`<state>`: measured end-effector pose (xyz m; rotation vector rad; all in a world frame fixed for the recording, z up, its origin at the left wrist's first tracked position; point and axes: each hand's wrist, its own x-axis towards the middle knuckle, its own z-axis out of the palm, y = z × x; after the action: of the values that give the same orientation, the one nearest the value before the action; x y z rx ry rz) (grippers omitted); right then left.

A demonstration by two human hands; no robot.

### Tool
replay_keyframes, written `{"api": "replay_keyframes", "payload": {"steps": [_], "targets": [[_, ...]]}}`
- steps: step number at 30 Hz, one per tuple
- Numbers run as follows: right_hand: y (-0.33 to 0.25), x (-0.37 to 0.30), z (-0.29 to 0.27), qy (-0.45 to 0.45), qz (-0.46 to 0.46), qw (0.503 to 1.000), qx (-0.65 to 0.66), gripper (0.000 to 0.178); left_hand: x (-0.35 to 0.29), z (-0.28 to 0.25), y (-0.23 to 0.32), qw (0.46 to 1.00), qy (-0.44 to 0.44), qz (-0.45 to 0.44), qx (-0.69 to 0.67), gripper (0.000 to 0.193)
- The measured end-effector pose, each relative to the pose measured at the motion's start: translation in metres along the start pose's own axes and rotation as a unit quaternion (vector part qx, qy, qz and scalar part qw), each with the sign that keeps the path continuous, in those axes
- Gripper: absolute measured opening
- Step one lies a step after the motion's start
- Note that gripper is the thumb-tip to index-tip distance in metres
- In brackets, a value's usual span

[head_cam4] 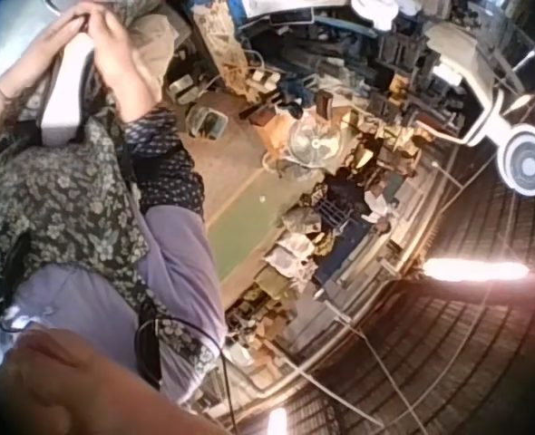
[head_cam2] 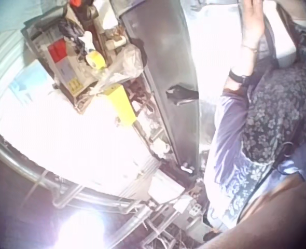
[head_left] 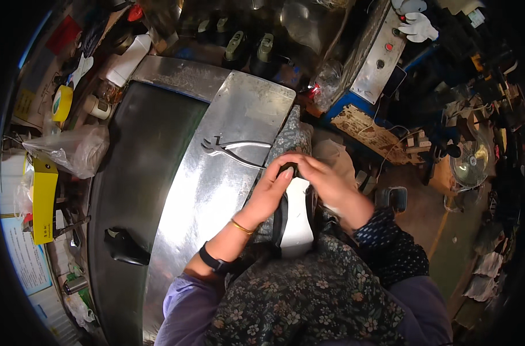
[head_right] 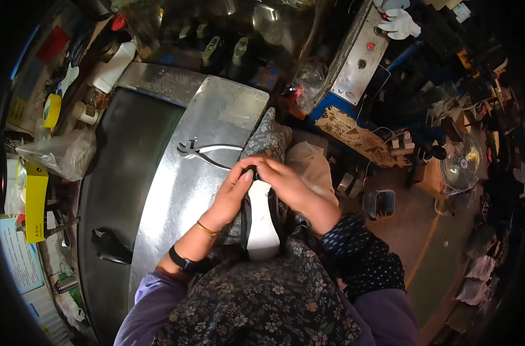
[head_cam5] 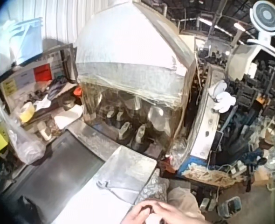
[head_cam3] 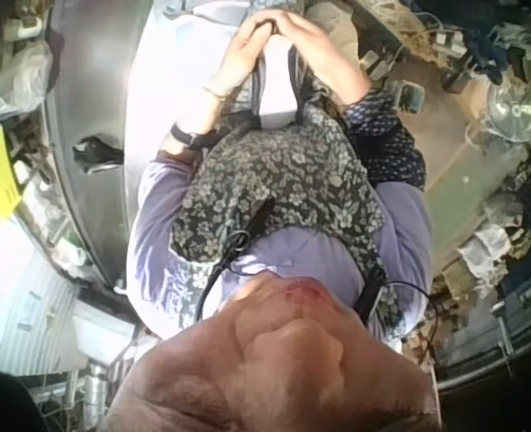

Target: The person is seen working at a shoe manufacturing station, handling shoe lasts and uppers, and positioning them on a conveyor or machine.

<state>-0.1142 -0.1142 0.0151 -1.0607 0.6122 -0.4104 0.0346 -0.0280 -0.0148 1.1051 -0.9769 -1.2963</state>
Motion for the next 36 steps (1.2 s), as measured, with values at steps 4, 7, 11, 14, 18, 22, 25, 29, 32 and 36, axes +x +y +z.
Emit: {"api": "replay_keyframes", "payload": {"steps": [4, 7, 11, 14, 18, 22, 25, 29, 32, 36], "targets": [[0.011, -0.003, -0.014, -0.033, -0.094, 0.988, -0.116, 0.032, -0.001, -0.014, 0.006, 0.997, -0.055, 0.027, 0.035, 0.039], [0.017, -0.007, 0.011, 0.118, -0.194, 0.912, -0.341, 0.028, -0.006, -0.012, 0.001, 0.996, -0.033, -0.005, 0.086, 0.043], [0.013, 0.0, -0.024, -0.028, -0.237, 0.954, -0.181, 0.03, 0.009, -0.005, -0.011, 0.997, -0.023, -0.078, -0.008, 0.05], [0.02, -0.005, 0.006, 0.022, -0.185, 0.956, -0.227, 0.034, -0.008, -0.011, 0.007, 0.99, 0.037, -0.117, 0.07, 0.051], [0.034, -0.016, 0.009, 0.135, -0.227, 0.906, -0.331, 0.035, 0.005, -0.013, -0.028, 0.998, 0.001, -0.04, 0.051, 0.059], [0.019, -0.038, -0.015, 0.015, -0.216, 0.966, -0.143, 0.047, 0.004, -0.003, -0.029, 0.985, -0.13, 0.042, -0.102, 0.074], [-0.002, -0.06, -0.016, -0.056, -0.196, 0.974, 0.099, 0.036, -0.02, 0.031, 0.026, 0.965, -0.081, 0.101, -0.227, 0.077], [-0.03, -0.083, -0.012, -0.045, -0.128, 0.985, 0.105, 0.027, -0.03, 0.059, 0.082, 0.991, 0.114, 0.064, -0.008, 0.069], [-0.047, -0.112, -0.02, 0.084, -0.122, 0.983, -0.105, 0.034, -0.017, 0.086, 0.056, 0.963, -0.073, 0.087, 0.246, 0.047], [-0.027, -0.155, -0.065, -0.017, 0.046, 0.999, -0.017, 0.046, -0.035, 0.11, 0.084, 0.95, -0.184, 0.053, 0.247, 0.051]]}}
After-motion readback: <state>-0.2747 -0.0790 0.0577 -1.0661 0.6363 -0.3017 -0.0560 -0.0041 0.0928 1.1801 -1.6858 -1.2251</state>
